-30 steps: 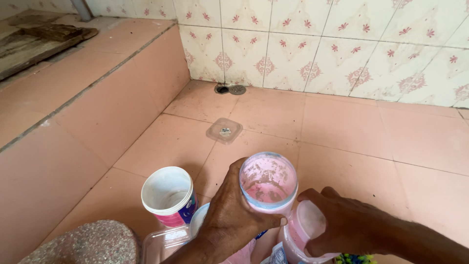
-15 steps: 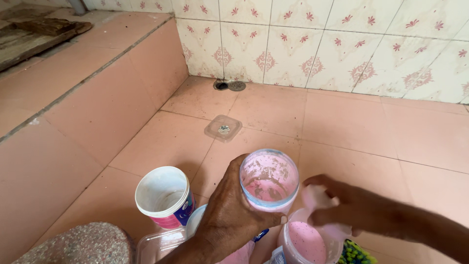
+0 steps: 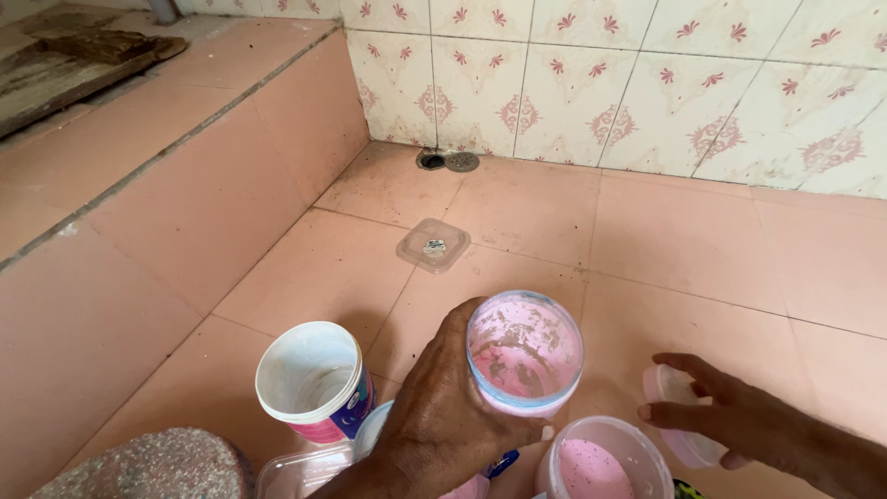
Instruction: The person unscrews several containers to pour pink powder and liquid between them, then organizes the jars, a shower loofah, and a packet of detergent on the floor.
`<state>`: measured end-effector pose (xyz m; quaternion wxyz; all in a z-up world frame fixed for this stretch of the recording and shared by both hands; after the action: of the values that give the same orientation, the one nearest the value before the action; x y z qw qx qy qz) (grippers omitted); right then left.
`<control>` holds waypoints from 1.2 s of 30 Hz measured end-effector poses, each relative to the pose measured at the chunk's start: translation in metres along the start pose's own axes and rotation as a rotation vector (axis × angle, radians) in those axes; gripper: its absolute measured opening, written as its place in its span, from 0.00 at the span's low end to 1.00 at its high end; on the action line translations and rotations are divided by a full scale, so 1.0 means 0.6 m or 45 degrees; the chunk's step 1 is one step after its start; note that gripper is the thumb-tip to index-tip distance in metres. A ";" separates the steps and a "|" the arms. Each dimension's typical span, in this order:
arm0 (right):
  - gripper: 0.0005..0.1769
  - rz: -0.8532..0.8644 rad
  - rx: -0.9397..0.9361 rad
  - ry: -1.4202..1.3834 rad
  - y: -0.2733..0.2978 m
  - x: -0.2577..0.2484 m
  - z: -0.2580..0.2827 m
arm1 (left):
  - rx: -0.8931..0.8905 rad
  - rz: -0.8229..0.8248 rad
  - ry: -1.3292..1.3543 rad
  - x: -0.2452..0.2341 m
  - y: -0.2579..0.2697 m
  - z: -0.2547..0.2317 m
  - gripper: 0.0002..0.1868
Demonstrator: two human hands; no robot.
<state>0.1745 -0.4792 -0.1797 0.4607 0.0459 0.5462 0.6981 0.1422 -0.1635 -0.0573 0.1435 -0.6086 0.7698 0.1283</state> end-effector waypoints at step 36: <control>0.55 -0.088 -0.146 0.066 -0.024 -0.014 -0.050 | -0.229 0.024 -0.159 0.031 -0.034 -0.014 0.59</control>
<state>0.1709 -0.5069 -0.1995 0.4721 -0.0176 0.5185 0.7127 0.1577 -0.1880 -0.0567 0.1350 -0.6024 0.7505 0.2358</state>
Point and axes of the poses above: each hand's wrist, its own y-axis away from the middle knuckle, its own x-axis out of the palm, z = x × y, the point moved 7 cm from there along -y, towards the middle knuckle, and after that the axes turned 4 degrees about z, right-handed, at the moved point
